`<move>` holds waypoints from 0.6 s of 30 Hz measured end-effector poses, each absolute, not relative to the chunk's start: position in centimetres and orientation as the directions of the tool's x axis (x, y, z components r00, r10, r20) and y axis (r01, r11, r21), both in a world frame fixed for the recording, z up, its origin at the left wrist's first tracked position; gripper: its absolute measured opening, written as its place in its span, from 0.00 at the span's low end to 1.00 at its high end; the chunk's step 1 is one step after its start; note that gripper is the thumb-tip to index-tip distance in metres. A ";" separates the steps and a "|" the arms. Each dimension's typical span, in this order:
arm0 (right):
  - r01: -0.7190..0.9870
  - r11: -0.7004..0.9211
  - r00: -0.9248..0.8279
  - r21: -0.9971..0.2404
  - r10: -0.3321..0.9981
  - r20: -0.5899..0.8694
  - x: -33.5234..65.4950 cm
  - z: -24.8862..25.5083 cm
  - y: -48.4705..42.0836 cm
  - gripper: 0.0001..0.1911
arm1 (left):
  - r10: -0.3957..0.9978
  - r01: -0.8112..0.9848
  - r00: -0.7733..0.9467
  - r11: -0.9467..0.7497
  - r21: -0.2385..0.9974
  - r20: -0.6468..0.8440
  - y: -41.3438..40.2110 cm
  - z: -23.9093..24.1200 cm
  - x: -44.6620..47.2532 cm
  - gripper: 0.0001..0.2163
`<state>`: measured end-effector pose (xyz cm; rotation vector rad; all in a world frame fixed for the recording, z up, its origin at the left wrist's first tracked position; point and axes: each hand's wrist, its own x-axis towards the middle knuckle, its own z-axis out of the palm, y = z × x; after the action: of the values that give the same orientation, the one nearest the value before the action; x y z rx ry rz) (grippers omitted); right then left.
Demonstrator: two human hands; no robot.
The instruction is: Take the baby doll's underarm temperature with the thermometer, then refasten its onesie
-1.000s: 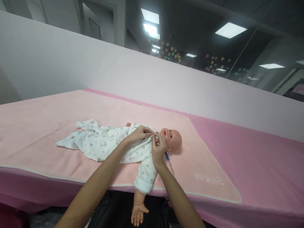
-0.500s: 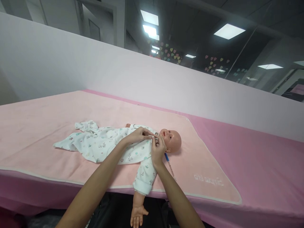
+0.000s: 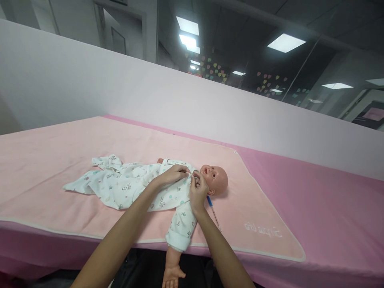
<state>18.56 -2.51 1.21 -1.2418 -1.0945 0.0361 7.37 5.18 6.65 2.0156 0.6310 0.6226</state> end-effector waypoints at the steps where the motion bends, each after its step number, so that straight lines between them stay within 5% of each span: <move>1: 0.512 0.390 0.526 -0.765 0.562 0.638 18.6 1.2 -2.5 0.11 | 0.649 0.195 0.741 -0.455 0.869 0.174 5.1 6.6 7.4 0.10; 13: 0.602 0.415 0.433 -0.682 0.548 0.716 18.3 2.2 -2.9 0.12 | 0.702 0.118 0.678 -0.397 0.910 0.218 4.2 7.0 7.1 0.13; 18: 0.686 0.408 0.357 -0.603 0.534 0.767 18.3 1.9 -3.0 0.11 | 0.701 0.278 0.566 -0.658 0.700 0.434 3.0 5.9 5.9 0.12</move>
<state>18.33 -2.98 1.90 -1.2428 -1.2957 -0.1403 5.89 3.04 5.89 2.2264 0.7804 0.9653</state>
